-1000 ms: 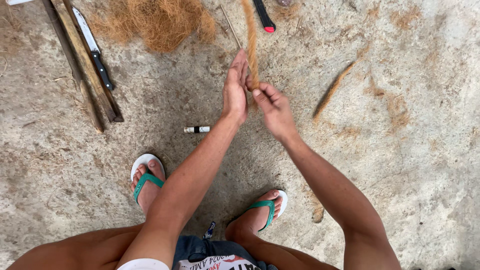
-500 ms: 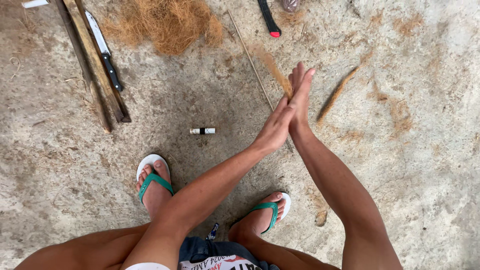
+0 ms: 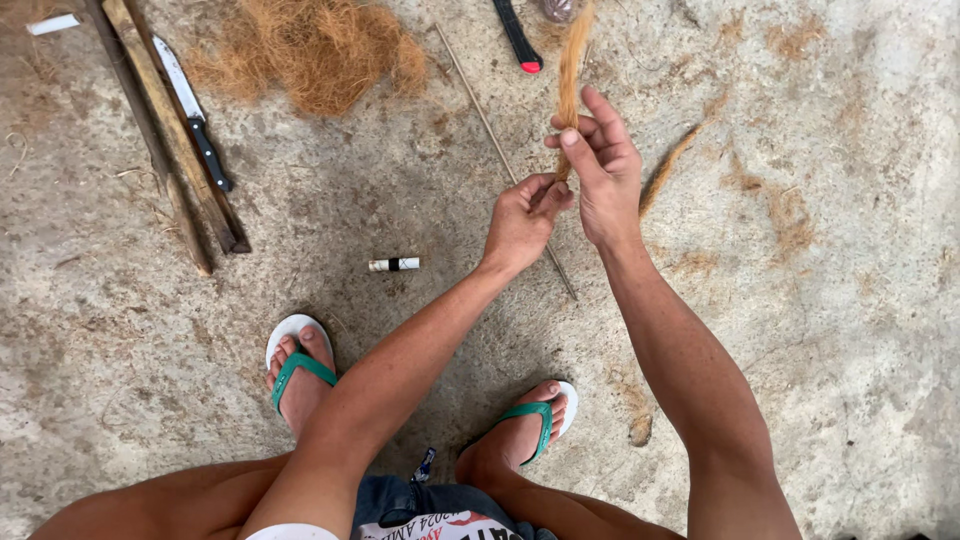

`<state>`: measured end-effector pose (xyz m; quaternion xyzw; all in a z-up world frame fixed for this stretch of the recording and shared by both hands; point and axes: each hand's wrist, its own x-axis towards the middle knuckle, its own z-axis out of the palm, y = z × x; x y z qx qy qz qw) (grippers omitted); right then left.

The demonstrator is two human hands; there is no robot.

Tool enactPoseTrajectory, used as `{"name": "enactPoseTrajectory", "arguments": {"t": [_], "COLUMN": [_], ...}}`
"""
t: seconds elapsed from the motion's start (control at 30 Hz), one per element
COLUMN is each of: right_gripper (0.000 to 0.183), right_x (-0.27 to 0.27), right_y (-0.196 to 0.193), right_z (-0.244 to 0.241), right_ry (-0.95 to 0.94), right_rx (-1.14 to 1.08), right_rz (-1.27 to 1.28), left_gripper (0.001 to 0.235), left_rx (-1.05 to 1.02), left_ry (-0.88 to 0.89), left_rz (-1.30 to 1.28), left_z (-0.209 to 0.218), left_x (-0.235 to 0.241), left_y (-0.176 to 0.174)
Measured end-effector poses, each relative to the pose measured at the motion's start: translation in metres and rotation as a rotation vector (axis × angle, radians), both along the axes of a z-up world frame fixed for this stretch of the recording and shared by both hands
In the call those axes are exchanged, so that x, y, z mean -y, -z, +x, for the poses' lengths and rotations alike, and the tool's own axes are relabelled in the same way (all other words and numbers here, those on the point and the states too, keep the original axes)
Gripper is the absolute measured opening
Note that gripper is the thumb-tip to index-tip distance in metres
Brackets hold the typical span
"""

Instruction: The person sits on a concrete floor and manually twists loose brown fibers into a continuous rope. They repeatedly pull small amounts of fiber from a pile, align them, and roll them between their palms to form a twisted strand. A thin wooden stick and a utility knife are visible on the floor nearby.

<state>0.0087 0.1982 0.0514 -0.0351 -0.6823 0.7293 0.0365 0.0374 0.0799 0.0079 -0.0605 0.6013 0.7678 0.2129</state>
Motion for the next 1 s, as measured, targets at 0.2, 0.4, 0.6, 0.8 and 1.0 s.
{"name": "enactPoseTrajectory", "arguments": {"t": [0.2, 0.4, 0.6, 0.8, 1.0], "right_gripper": [0.025, 0.070, 0.104, 0.105, 0.084], "right_x": [-0.003, 0.046, 0.039, -0.006, 0.000], "right_y": [0.003, -0.005, -0.010, -0.007, -0.012], "right_z": [0.009, 0.042, 0.015, -0.015, 0.006], "right_ry": [-0.032, -0.180, 0.099, 0.286, 0.130], "right_rx": [0.086, 0.326, 0.285, 0.089, -0.047], "right_rz": [-0.038, 0.195, 0.070, 0.121, 0.074], "left_gripper": [0.059, 0.073, 0.085, 0.058, 0.023], "left_rx": [-0.039, -0.195, -0.349, -0.182, -0.108], "left_ry": [-0.073, -0.161, 0.171, 0.210, -0.056], "left_rz": [0.007, 0.270, 0.165, 0.088, 0.063], "left_z": [-0.012, -0.047, 0.002, 0.014, -0.008], "left_x": [0.019, 0.015, -0.004, -0.014, -0.010], "left_y": [0.004, 0.012, -0.021, -0.038, -0.021]}}
